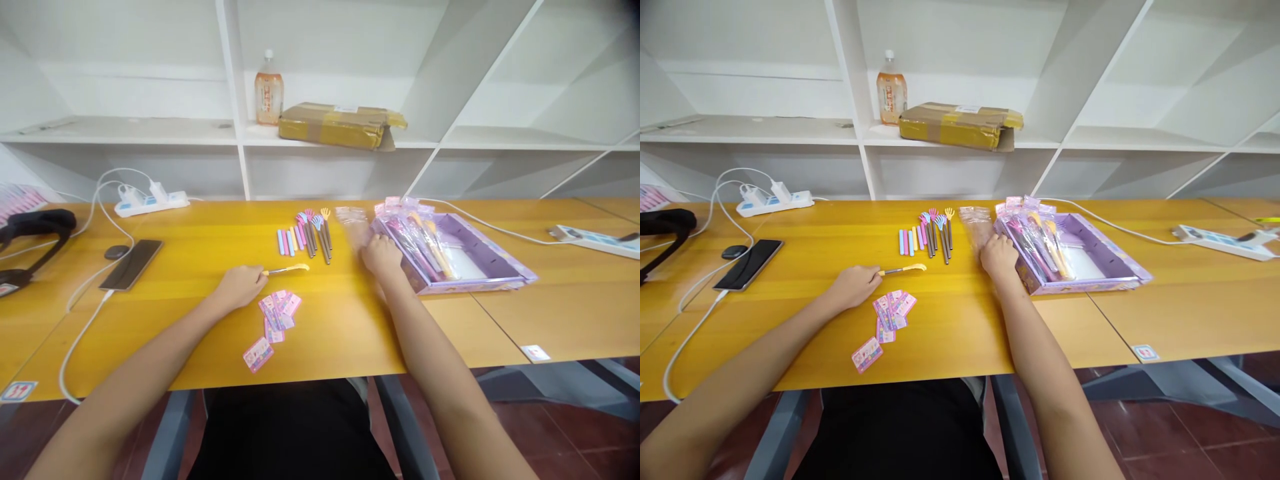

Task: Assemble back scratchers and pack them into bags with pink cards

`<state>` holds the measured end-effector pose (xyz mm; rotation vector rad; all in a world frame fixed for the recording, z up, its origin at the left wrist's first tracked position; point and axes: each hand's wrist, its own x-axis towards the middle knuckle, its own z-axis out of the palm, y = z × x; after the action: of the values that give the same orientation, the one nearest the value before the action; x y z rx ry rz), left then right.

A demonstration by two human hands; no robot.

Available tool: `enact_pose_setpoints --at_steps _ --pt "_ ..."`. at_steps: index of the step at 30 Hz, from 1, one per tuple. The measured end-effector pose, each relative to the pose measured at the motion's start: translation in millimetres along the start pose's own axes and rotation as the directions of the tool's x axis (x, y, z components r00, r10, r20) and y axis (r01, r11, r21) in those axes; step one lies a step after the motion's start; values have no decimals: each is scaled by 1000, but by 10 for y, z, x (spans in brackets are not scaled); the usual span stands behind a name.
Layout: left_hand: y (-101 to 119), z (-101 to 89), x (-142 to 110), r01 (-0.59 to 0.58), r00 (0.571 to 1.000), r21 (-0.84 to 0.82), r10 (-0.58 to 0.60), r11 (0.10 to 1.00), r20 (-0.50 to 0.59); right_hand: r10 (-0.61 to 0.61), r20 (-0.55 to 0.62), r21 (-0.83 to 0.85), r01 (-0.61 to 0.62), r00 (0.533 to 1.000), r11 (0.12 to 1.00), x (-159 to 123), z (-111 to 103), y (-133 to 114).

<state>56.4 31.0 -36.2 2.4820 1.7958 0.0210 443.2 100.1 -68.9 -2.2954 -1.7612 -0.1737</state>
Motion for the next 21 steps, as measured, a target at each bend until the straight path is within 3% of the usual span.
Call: enact_pose_setpoints --at_steps 10,14,18,21 --pt "-18 24 -2 -4 1000 -17 4 1000 -14 -6 -2 127 6 1000 992 43 -146 16" --pt "-30 68 3 5 997 -178 -19 984 -76 -27 -175 270 75 984 960 73 -164 -6" --pt "16 88 -3 -61 968 -535 -80 843 -237 1 -445 536 266 896 801 -31 -222 -223" --pt "113 82 -36 -194 953 -607 0 771 -304 -2 -539 658 423 842 624 -324 -294 -537"
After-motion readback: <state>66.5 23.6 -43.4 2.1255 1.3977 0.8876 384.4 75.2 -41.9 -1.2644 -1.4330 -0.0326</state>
